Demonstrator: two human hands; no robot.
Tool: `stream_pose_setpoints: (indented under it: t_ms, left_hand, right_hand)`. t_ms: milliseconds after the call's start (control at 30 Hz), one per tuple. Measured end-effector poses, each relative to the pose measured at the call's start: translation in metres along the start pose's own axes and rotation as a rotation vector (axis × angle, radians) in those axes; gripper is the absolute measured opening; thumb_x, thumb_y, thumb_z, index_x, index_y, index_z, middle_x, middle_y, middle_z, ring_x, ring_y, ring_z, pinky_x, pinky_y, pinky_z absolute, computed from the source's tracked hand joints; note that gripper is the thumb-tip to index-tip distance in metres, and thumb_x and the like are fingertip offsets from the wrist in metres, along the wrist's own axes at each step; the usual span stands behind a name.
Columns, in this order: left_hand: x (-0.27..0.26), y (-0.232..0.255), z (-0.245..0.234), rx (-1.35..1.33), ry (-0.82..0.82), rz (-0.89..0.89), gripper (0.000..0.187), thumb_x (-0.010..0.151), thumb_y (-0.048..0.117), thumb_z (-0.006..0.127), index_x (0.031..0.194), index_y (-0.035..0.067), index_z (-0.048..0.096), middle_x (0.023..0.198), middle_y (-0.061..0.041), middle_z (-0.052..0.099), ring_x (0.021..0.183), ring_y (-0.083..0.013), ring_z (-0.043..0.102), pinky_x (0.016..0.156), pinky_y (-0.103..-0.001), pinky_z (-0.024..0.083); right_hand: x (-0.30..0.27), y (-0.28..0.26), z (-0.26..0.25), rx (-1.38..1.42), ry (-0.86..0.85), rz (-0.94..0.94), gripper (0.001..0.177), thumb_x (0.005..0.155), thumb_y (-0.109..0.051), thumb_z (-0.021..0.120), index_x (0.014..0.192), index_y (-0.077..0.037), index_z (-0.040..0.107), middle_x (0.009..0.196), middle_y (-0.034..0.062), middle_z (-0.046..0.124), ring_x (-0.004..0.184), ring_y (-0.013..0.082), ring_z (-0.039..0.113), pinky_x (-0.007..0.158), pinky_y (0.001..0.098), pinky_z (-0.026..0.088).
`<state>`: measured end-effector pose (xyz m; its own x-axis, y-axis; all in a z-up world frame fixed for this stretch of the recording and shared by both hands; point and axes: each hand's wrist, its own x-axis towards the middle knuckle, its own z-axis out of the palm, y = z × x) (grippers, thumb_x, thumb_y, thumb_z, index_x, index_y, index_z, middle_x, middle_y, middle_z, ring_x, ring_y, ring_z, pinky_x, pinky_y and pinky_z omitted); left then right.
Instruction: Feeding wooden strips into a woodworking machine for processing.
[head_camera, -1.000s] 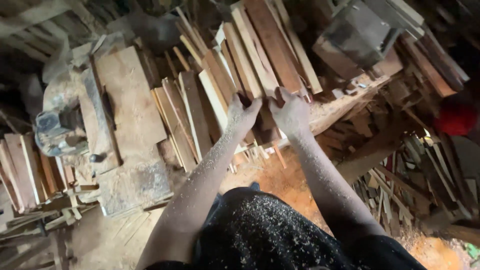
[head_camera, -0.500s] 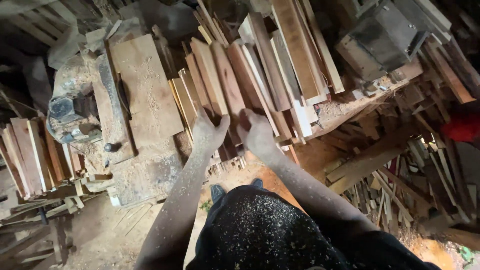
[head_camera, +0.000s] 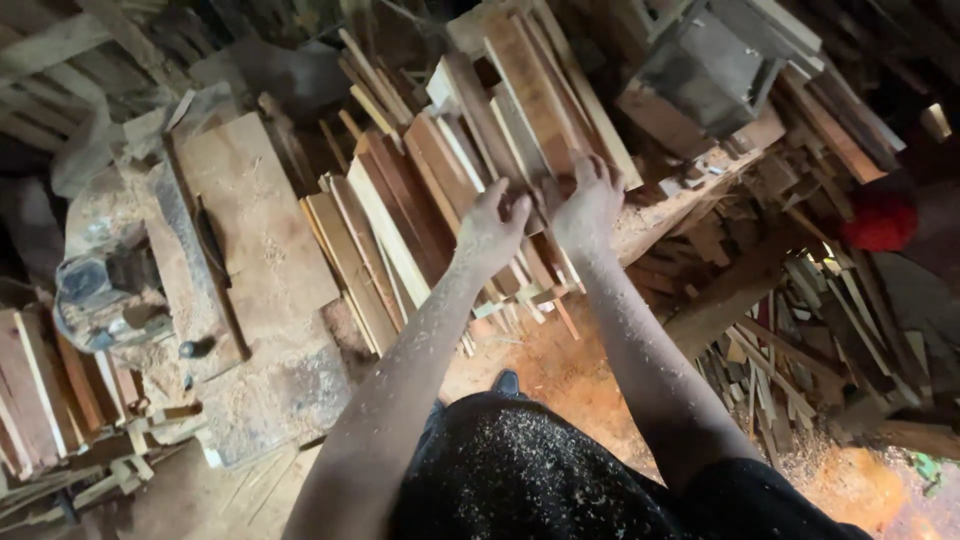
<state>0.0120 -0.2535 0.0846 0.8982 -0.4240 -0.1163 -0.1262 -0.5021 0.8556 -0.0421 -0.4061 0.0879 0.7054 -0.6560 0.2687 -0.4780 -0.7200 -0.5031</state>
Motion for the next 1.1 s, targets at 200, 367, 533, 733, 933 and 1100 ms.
stream_pose_setpoints:
  t_ms: [200,367,533,733,933,1100]
  left_hand:
    - [0.038,0.016,0.053,-0.149,-0.137,-0.114,0.079,0.093,0.063,0.057,0.152,0.012,0.046,0.138,-0.018,0.064,0.127,-0.0301,0.062,0.108,-0.045,0.053]
    - [0.03,0.055,0.045,-0.118,-0.148,-0.184,0.083,0.089,0.068,0.055,0.149,0.011,0.047,0.141,-0.017,0.062,0.132,-0.0312,0.058,0.112,-0.046,0.051]
    - [0.009,0.073,0.026,-0.151,-0.076,-0.241,0.084,0.081,0.07,0.062,0.136,0.006,0.057,0.133,-0.022,0.066,0.127,-0.0351,0.062,0.108,-0.047,0.053]
    - [-0.044,0.079,-0.026,-0.132,-0.005,-0.268,0.077,0.084,0.066,0.062,0.128,0.004,0.052,0.131,-0.027,0.066,0.128,-0.04,0.06,0.109,-0.053,0.05]
    - [-0.044,-0.031,-0.03,0.322,0.341,-0.153,0.07,0.094,0.035,0.065,0.15,-0.001,0.041,0.141,-0.03,0.048,0.128,-0.0484,0.054,0.104,-0.055,0.051]
    - [-0.036,-0.047,-0.014,0.462,0.414,-0.022,0.059,0.09,0.037,0.072,0.142,0.014,0.057,0.13,-0.026,0.059,0.12,-0.0471,0.059,0.099,-0.051,0.051]
  right_hand:
    - [0.034,0.052,0.01,-0.029,-0.349,0.218,0.078,0.081,-0.068,0.08,0.133,-0.02,0.046,0.13,0.0086,0.07,0.13,0.0308,0.06,0.122,0.0478,0.028]
    - [0.029,0.047,0.013,0.05,-0.434,0.252,0.085,0.073,-0.053,0.086,0.143,-0.024,0.048,0.136,0.0119,0.062,0.127,0.0405,0.061,0.108,0.0566,0.049]
    - [0.001,0.015,0.009,-0.073,-0.224,0.207,0.038,0.093,-0.06,0.059,0.092,-0.026,0.076,0.087,0.0023,0.076,0.091,0.0275,0.077,0.083,0.0384,0.06]
    - [-0.048,-0.025,-0.002,0.24,-0.301,0.097,0.032,0.081,-0.041,0.072,0.08,-0.01,0.064,0.076,0.0187,0.068,0.084,0.0434,0.073,0.068,0.0533,0.056]
    - [-0.107,-0.073,0.0,0.414,-0.335,-0.381,0.025,0.078,-0.013,0.073,0.095,0.004,0.067,0.074,0.033,0.065,0.085,0.0554,0.068,0.07,0.0639,0.052]
    - [-0.097,-0.017,0.046,0.466,-0.399,-0.602,0.02,0.064,-0.015,0.074,0.074,0.0,0.065,0.061,0.0234,0.064,0.074,0.0445,0.071,0.072,0.051,0.054]
